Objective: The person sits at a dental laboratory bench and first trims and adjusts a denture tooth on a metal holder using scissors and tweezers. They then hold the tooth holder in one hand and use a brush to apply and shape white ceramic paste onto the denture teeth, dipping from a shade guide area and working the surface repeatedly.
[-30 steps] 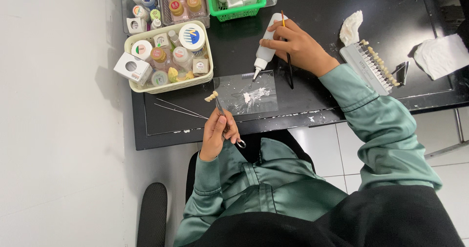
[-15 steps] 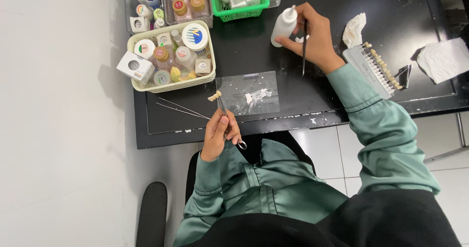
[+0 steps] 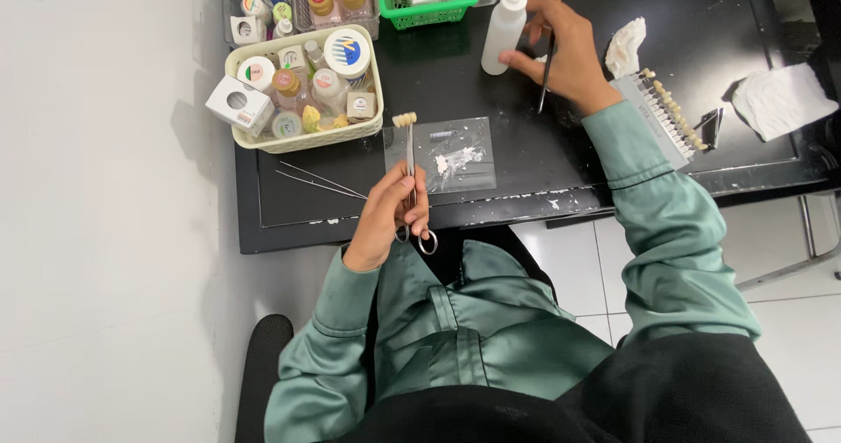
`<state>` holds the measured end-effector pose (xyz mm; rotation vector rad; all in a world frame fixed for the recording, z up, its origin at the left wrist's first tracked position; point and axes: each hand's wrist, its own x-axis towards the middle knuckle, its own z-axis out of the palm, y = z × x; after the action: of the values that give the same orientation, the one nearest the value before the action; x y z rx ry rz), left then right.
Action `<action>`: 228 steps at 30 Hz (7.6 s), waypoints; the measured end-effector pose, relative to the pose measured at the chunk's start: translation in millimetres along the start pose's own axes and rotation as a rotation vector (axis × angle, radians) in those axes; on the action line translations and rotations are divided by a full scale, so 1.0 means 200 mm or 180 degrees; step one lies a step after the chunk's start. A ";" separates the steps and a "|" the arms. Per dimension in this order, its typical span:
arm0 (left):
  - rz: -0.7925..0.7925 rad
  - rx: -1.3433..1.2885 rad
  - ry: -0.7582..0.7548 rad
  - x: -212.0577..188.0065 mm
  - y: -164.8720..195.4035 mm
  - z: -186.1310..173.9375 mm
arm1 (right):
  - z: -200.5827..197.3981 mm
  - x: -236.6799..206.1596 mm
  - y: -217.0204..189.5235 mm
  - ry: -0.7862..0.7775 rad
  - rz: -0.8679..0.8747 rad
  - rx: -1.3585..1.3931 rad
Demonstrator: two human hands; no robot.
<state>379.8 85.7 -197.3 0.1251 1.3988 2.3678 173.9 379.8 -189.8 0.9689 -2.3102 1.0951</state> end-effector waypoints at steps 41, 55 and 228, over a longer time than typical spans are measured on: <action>0.0003 -0.0045 -0.0469 -0.25 -0.48 -0.37 | 0.36 -0.58 -0.65 0.0176 0.1571 0.1287; 0.0538 -0.0152 -0.0132 -0.29 -0.44 -0.36 | 0.35 -1.13 -1.09 -0.0839 0.0233 0.0819; -0.0133 -0.0446 -0.1042 0.01 -0.34 -0.33 | 0.35 -0.52 -0.59 -0.0021 0.1000 0.0721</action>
<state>379.8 60.5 -289.3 0.4196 1.0693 2.2758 326.7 315.2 -235.9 0.6975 -2.4383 1.5071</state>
